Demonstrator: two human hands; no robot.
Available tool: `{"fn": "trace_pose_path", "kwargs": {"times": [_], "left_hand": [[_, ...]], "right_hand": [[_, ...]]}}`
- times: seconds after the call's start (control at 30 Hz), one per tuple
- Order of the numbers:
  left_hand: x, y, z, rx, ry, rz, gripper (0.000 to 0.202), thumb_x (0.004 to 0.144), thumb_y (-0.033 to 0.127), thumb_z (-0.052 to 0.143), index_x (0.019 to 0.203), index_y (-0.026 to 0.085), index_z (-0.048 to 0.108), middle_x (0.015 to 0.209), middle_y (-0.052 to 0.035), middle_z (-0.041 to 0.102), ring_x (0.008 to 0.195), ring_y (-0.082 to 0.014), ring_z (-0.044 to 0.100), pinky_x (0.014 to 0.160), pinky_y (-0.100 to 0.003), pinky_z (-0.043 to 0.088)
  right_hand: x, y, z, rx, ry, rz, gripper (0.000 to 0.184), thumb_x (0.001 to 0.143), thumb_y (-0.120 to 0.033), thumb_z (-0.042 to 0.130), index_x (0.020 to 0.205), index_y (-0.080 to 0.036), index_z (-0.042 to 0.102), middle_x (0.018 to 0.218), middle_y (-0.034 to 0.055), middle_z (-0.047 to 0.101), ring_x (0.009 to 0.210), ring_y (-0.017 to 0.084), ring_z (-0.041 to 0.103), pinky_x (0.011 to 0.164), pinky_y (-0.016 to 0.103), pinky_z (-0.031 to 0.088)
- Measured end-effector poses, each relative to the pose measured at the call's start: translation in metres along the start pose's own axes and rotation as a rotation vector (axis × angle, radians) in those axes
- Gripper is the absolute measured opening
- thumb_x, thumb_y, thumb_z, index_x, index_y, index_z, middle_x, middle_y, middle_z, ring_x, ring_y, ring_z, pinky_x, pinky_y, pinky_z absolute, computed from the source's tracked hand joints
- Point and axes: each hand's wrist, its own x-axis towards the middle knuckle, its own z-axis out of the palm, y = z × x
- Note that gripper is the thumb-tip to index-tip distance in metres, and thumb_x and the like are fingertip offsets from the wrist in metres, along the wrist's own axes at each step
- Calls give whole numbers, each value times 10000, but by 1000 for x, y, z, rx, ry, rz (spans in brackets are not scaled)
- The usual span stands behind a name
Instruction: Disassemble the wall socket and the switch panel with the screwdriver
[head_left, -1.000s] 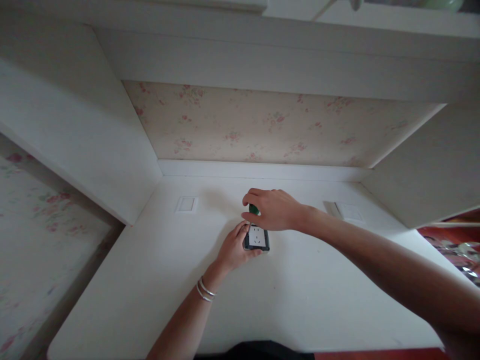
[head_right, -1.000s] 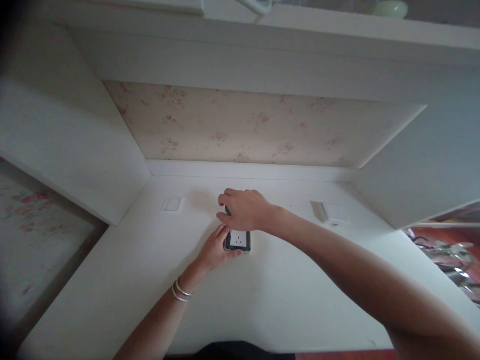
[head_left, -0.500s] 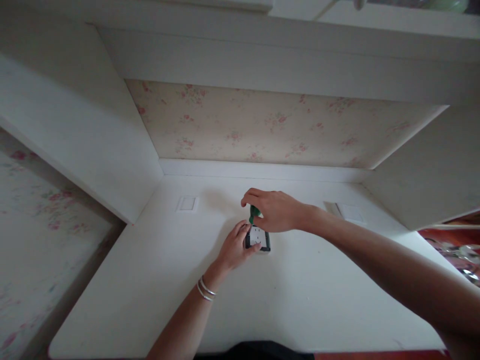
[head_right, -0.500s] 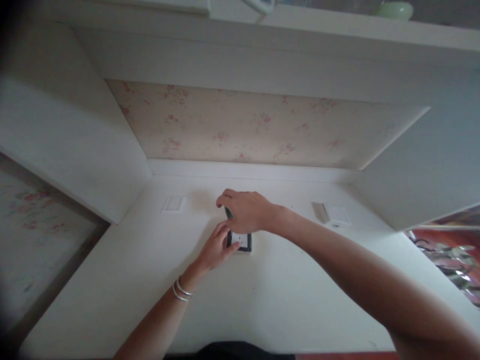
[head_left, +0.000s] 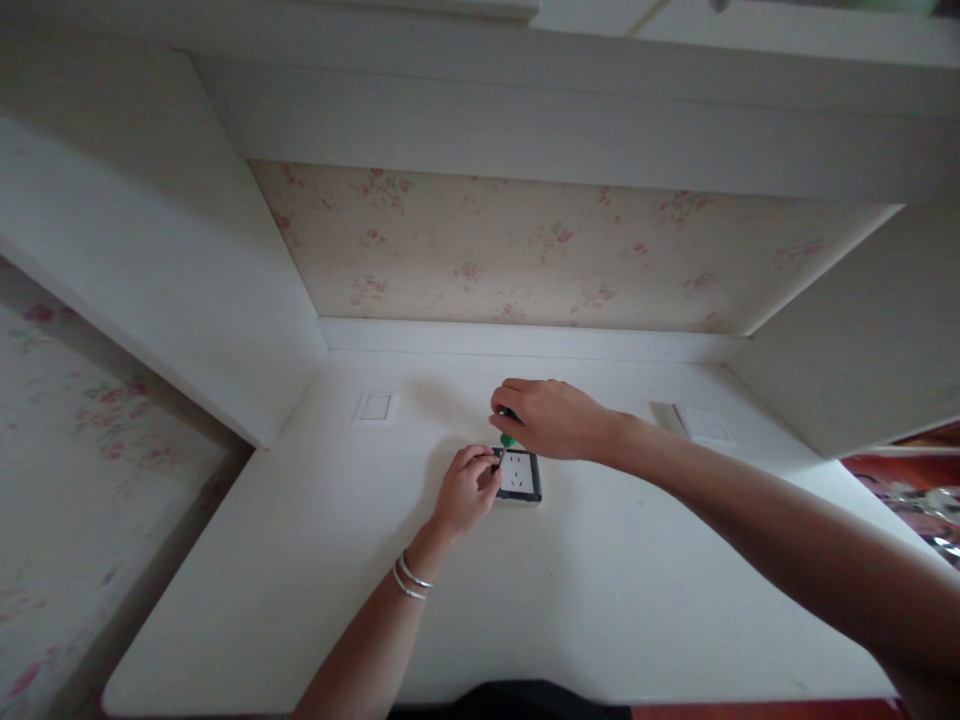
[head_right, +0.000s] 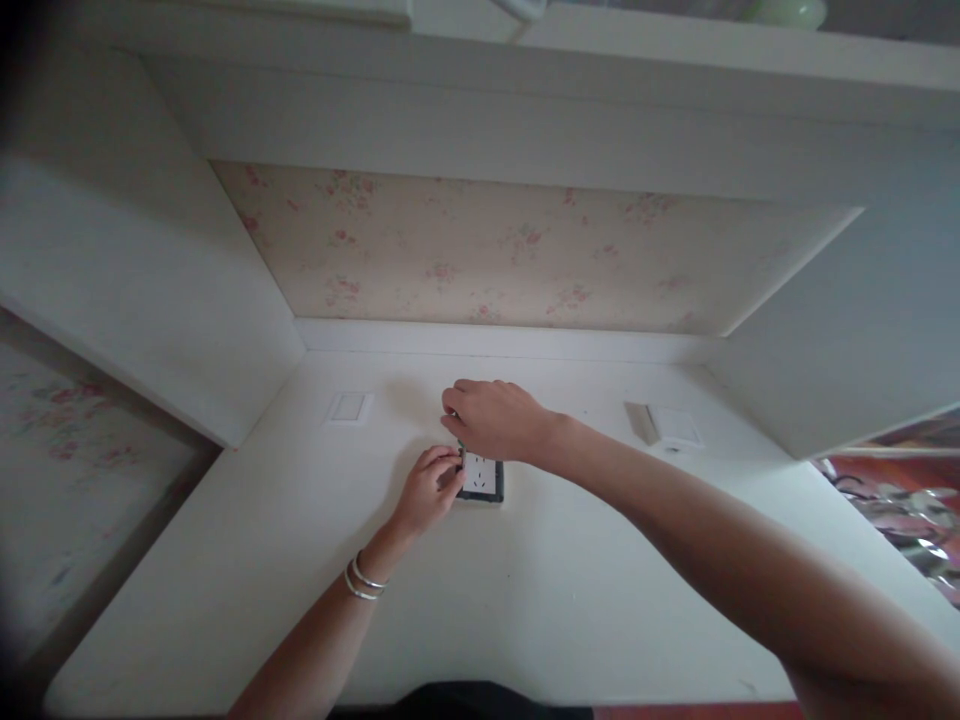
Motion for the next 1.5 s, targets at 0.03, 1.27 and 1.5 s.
{"fn": "trace_pose_path", "kwargs": {"times": [0.03,1.27,1.5], "left_hand": [[0,1,-1,0,-2,-2,135,824,212,581,943,191,644,1029,-63,588,1012,-193,550,937,-349,453],[2,8,-9,-50,-78,-27,169,806,222,594,968,203,638,1020,-52,583,981,-184,578,910,-326,475],[1,8,-8,-57,-84,-32,155,811,174,567,951,196,631,1004,-45,581,956,-172,581,883,-301,482]], "right_hand": [[0,1,1,5,2,-8,249,892,-267,385,1040,-203,575,1061,69,608,819,200,609,659,288,396],[-8,1,1,16,19,-35,246,901,-305,390,1018,-210,584,1023,57,621,801,196,608,649,284,396],[-10,-1,0,8,26,-68,284,838,-309,486,1103,-233,554,1150,47,569,799,185,606,630,275,393]]}}
